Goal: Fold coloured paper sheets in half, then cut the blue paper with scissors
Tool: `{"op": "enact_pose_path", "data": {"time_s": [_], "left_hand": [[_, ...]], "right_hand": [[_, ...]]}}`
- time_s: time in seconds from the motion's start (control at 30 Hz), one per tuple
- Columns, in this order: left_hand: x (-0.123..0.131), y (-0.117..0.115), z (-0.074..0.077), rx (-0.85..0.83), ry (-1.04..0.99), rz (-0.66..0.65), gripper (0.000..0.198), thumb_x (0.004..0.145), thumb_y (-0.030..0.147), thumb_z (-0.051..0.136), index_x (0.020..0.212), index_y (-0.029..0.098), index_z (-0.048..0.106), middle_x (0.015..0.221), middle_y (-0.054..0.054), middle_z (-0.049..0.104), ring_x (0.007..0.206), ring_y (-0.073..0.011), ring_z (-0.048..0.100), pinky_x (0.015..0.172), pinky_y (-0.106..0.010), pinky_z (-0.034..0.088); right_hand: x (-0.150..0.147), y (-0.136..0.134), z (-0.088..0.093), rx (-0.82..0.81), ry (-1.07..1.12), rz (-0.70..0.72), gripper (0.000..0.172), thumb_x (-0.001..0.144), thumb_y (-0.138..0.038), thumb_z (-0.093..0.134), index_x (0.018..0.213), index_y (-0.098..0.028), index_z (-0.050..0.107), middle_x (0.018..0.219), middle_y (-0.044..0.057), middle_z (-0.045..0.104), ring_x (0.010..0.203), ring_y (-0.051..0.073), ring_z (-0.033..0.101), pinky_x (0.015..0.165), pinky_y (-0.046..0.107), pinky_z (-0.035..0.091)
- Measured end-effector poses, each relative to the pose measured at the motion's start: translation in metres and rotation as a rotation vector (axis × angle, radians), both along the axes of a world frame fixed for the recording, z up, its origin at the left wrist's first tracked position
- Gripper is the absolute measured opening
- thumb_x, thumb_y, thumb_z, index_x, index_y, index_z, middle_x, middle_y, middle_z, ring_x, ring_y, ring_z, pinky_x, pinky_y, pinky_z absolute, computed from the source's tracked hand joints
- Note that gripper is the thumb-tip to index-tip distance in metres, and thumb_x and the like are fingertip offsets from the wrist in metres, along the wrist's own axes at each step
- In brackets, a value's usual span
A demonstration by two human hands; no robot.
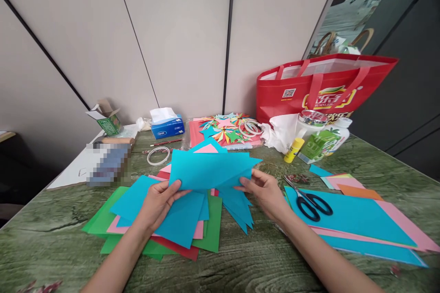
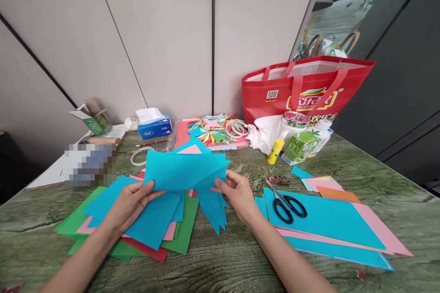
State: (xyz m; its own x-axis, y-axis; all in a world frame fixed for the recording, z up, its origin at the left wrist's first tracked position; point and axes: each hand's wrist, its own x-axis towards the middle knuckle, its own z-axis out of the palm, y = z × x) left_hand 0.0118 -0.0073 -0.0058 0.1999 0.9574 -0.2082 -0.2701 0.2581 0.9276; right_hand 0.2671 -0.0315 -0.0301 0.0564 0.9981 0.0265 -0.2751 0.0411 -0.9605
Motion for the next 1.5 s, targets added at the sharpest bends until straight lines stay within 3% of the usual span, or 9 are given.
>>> {"op": "enact_pose_path", "data": {"time_s": [0.2,0.37,0.57,0.67,0.8,0.9,1.1,1.3,1.5], "left_hand": [[0.009,-0.005,0.006,0.104,0.123,0.137,0.028,0.053,0.036,0.078,0.048,0.014,0.06,0.051,0.001,0.057,0.056,-0.0139,0.054,0.072,-0.037,0.054],[0.007,-0.006,0.001,0.187,0.194,0.2,0.041,0.052,0.04,0.076,0.037,0.016,0.046,0.041,0.006,0.038,0.045,-0.0083,0.04,0.057,-0.03,0.051],[0.002,-0.004,-0.006,0.222,0.277,0.237,0.03,0.054,0.041,0.075,0.051,0.015,0.06,0.053,0.0,0.057,0.056,-0.0168,0.055,0.054,-0.029,0.048],[0.005,-0.005,0.003,0.255,0.199,0.16,0.044,0.054,0.035,0.077,0.093,0.017,0.066,0.089,-0.007,0.068,0.083,-0.0255,0.061,0.066,-0.032,0.051],[0.007,-0.009,0.014,0.283,0.113,0.045,0.093,0.061,0.027,0.074,0.138,0.032,0.023,0.125,-0.008,0.054,0.108,-0.0272,0.054,0.08,-0.033,0.05],[0.004,-0.008,0.014,0.22,0.066,0.028,0.089,0.065,0.029,0.072,0.139,0.033,0.021,0.128,-0.006,0.052,0.109,-0.0271,0.053,0.085,-0.034,0.048],[0.001,-0.006,0.006,0.068,0.062,0.045,0.063,0.067,0.039,0.069,0.123,0.019,0.049,0.113,-0.011,0.063,0.097,-0.0308,0.06,0.074,-0.038,0.053],[0.001,-0.008,0.011,0.036,0.093,-0.012,0.061,0.064,0.037,0.072,0.117,0.016,0.052,0.105,-0.012,0.066,0.09,-0.0307,0.062,0.069,-0.039,0.054],[0.002,-0.01,0.014,0.121,0.086,-0.053,0.063,0.063,0.034,0.073,0.118,0.023,0.047,0.104,-0.009,0.066,0.081,-0.0244,0.064,0.062,-0.031,0.053]], "right_hand": [[0.0,-0.001,0.002,-0.055,0.036,0.046,0.026,0.057,-0.041,0.075,0.067,-0.018,0.067,0.071,0.002,0.066,0.067,0.02,0.058,0.064,0.037,0.051],[0.001,0.001,-0.001,-0.061,-0.103,-0.109,0.03,0.058,-0.044,0.073,0.059,-0.015,0.066,0.061,0.002,0.064,0.055,0.016,0.053,0.051,0.03,0.044],[0.002,0.002,-0.003,-0.1,-0.079,-0.099,0.03,0.053,-0.039,0.077,0.067,-0.014,0.067,0.064,0.003,0.066,0.055,0.017,0.055,0.052,0.032,0.046],[0.003,0.003,-0.003,-0.092,-0.015,-0.095,0.039,0.05,-0.034,0.079,0.081,-0.016,0.065,0.078,0.005,0.069,0.066,0.02,0.06,0.062,0.036,0.05],[0.002,0.002,-0.002,0.017,-0.033,-0.078,0.046,0.055,-0.029,0.078,0.094,-0.02,0.056,0.088,0.005,0.067,0.08,0.021,0.061,0.07,0.035,0.051],[-0.001,-0.001,0.001,0.126,-0.097,-0.048,0.053,0.061,-0.027,0.074,0.106,-0.023,0.047,0.097,0.004,0.063,0.088,0.022,0.059,0.072,0.034,0.05],[-0.004,-0.011,0.008,0.21,-0.453,-0.049,0.061,0.069,-0.029,0.066,0.124,-0.027,0.039,0.11,0.006,0.055,0.089,0.023,0.055,0.065,0.031,0.047],[-0.002,-0.01,0.004,0.085,-0.449,-0.074,0.044,0.072,-0.04,0.062,0.111,-0.021,0.052,0.079,0.003,0.059,0.063,0.017,0.053,0.05,0.026,0.041],[-0.003,-0.007,0.004,0.058,-0.292,-0.078,0.053,0.069,-0.043,0.065,0.116,-0.025,0.047,0.076,0.001,0.059,0.063,0.017,0.053,0.053,0.027,0.043]]}}
